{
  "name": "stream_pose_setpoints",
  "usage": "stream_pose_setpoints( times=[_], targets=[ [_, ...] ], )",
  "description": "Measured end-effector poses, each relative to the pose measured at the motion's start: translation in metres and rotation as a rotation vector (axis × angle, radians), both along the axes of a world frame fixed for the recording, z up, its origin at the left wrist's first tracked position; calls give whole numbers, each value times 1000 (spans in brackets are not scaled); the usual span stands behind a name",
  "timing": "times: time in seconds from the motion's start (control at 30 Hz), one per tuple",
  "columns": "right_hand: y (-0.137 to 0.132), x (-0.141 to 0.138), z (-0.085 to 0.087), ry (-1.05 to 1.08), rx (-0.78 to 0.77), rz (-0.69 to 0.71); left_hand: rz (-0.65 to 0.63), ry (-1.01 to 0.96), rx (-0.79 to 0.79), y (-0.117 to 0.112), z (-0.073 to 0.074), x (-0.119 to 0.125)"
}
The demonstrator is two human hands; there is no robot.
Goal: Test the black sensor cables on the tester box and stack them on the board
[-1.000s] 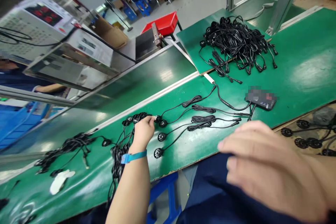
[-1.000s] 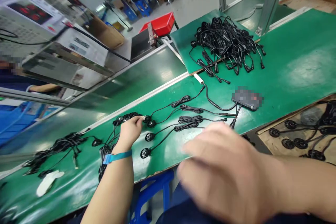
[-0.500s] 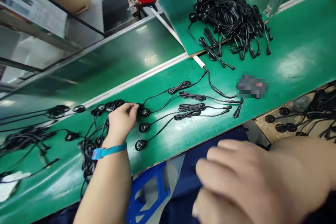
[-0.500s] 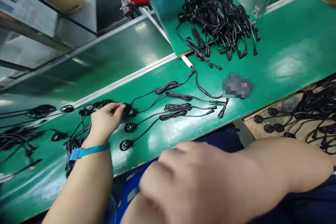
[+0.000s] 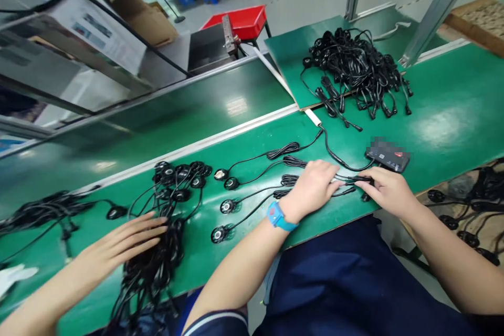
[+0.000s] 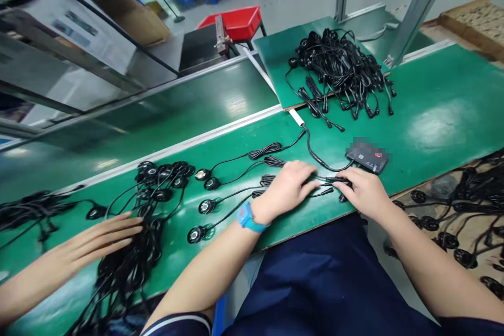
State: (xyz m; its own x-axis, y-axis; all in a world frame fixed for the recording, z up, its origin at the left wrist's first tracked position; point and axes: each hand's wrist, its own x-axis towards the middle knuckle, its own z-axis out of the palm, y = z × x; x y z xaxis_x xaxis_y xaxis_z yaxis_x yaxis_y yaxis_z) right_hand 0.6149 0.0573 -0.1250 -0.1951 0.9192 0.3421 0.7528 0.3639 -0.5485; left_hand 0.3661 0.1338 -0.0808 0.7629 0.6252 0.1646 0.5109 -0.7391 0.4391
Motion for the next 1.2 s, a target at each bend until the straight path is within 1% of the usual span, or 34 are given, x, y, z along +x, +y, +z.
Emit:
stream_pose_setpoints(
  times=[0.07,0.1,0.17,0.27,0.37,0.4,0.47,0.53,0.57,0.6,0.67,0.73,0.8,0.87,0.9,0.93,0.97,1.07,1.13,1.2],
  targets=[
    [1,2,-1,48,-18,11,-43,76,-15,-1,-8,17],
    [1,3,-1,71,-31,18,-54,106,-11,-1,-12,19],
    [2,5,-1,113,-60,17,-62,136,-18,-1,-16,17],
    [3,5,-1,181,-91,-48,-46,121,-110,-2,-14,4],
    [4,4,-2,214,-100,-93,10,82,-213,4,-4,-1],
    [4,3,-2,207,-95,-94,47,71,-202,9,-1,1],
    [3,2,-4,189,-80,-92,170,85,-86,25,3,9],
    [3,2,-7,185,-72,-93,323,188,69,46,3,20],
    [2,3,-8,186,-70,-95,382,263,116,58,1,24],
    [2,3,-10,186,-70,-98,417,333,135,69,0,27],
    [2,4,-12,185,-67,-105,432,422,127,88,-3,28],
    [2,3,-12,188,-57,-110,435,437,127,100,-5,25],
    [2,2,-12,193,-43,-109,496,386,170,104,-5,18],
    [2,1,-10,196,-34,-107,552,273,240,100,-4,14],
    [2,0,-10,198,-32,-111,541,207,275,95,-3,13],
    [1,0,-10,200,-30,-117,495,149,301,87,-4,14],
    [1,0,-10,204,-30,-123,421,109,317,78,-5,15],
    [0,0,-9,220,-33,-127,192,66,326,43,-11,25],
    [0,0,-8,235,-23,-111,105,62,313,22,-17,32],
    [1,0,-7,247,-8,-90,42,62,284,7,-24,37]
  ],
)
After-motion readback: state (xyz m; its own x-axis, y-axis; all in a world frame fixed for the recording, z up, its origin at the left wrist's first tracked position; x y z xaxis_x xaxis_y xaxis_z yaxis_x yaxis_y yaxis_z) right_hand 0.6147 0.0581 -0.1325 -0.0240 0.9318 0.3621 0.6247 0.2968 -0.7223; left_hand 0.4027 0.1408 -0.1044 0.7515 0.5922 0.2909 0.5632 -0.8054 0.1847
